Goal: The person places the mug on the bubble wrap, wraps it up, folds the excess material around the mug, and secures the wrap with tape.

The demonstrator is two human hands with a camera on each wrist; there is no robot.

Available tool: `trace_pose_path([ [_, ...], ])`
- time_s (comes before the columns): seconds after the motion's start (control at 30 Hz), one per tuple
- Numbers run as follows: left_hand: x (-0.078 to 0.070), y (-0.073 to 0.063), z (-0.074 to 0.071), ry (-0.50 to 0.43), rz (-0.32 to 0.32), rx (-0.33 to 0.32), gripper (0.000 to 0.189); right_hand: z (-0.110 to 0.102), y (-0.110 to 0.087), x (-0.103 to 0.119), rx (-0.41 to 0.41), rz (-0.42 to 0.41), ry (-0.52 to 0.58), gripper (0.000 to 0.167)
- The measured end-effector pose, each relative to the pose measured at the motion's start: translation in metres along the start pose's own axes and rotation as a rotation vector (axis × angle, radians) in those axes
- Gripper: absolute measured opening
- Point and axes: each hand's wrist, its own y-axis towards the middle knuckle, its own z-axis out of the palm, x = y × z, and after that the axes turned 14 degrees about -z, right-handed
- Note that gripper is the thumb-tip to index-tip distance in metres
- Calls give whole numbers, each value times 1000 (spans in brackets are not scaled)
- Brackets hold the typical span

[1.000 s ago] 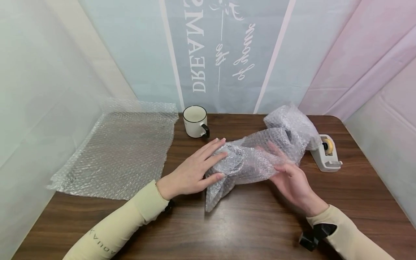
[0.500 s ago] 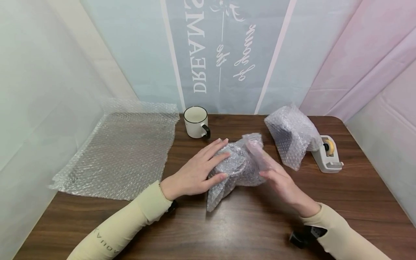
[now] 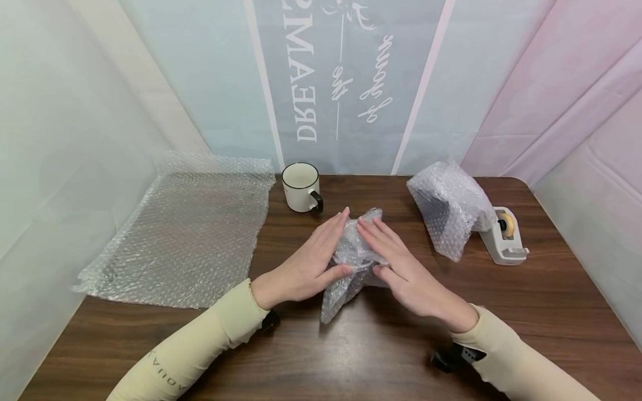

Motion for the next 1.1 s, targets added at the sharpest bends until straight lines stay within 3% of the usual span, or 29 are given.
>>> trace_pose_path([
  [0.17, 2, 2, -2, -78, 22, -58, 64, -4, 2, 0, 80, -26, -75, 65],
  [0.27, 3, 4, -5, -65, 52, -115, 49, -6, 1, -1, 104, -39, -84, 65],
  [0.5, 5, 6, -8, -29, 170, -248, 49, -8, 0, -4, 119, -45, -73, 64],
  [0.67, 6, 9, -5, -52, 234, -280, 47, -9, 1, -6, 112, -52, -73, 58],
  [0.77, 5, 9, -3, -66, 224, -292, 52, -9, 0, -8, 102, -55, -64, 56],
  [0.9, 2, 7, 2, -87, 162, -337, 56, -11, 0, -11, 77, -65, -38, 60],
  [1.0, -5, 5, 8, -71, 107, -392, 59, -11, 0, -11, 22, -61, -40, 56],
  [1.1, -15, 2, 14, -7, 63, -460, 61, -8, -1, -5, -63, -48, -111, 51],
])
